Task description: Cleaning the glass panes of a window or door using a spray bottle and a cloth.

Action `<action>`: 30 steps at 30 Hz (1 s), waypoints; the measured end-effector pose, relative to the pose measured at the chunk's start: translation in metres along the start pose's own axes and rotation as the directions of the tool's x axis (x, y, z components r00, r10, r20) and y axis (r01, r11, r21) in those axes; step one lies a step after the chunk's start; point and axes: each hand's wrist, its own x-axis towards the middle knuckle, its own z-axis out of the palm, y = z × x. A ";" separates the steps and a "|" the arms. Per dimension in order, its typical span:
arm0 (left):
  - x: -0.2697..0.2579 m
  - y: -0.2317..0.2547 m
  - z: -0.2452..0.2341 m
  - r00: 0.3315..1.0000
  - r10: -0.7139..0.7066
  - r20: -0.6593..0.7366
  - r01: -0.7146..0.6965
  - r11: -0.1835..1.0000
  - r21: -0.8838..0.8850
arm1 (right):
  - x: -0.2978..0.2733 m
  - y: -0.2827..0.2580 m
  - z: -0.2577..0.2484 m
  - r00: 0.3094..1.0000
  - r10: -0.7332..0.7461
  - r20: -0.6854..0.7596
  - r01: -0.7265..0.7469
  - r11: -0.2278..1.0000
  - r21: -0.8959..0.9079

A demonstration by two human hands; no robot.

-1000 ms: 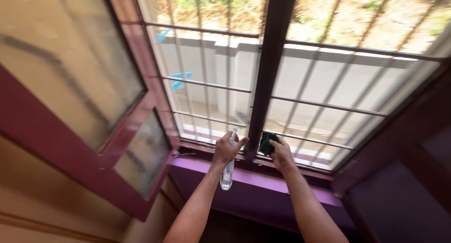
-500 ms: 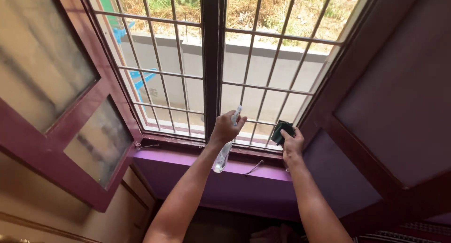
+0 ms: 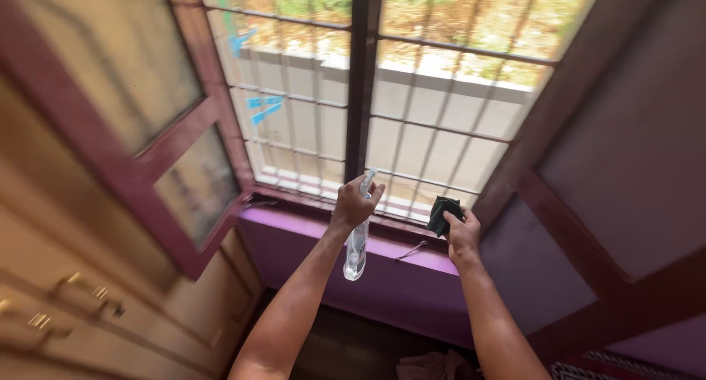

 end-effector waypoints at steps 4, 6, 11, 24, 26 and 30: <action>-0.025 -0.002 -0.052 0.989 -0.148 -0.017 0.146 0.986 -0.078 | -0.040 0.005 0.066 0.990 0.107 0.087 -0.106 0.994 -0.018; -0.035 -0.019 -0.075 0.987 -0.144 -0.074 0.142 0.989 -0.033 | -0.065 -0.002 0.101 0.975 0.157 0.158 -0.151 0.987 -0.045; -0.061 -0.017 -0.153 0.958 -0.176 -0.226 0.191 0.980 0.050 | -0.104 0.017 0.167 0.937 0.165 0.307 -0.138 0.984 -0.108; -0.080 -0.091 -0.351 0.663 0.435 -0.609 0.147 0.723 0.676 | -0.209 0.044 0.312 0.898 0.088 0.432 -0.067 0.996 -0.063; -0.081 -0.065 -0.372 0.736 0.232 -0.636 0.121 0.880 0.460 | -0.220 0.054 0.322 0.909 0.069 0.412 -0.055 0.997 -0.044; -0.083 -0.101 -0.381 0.723 0.386 -0.573 -0.028 0.844 0.535 | -0.241 0.066 0.329 0.930 0.019 0.366 0.005 0.998 -0.064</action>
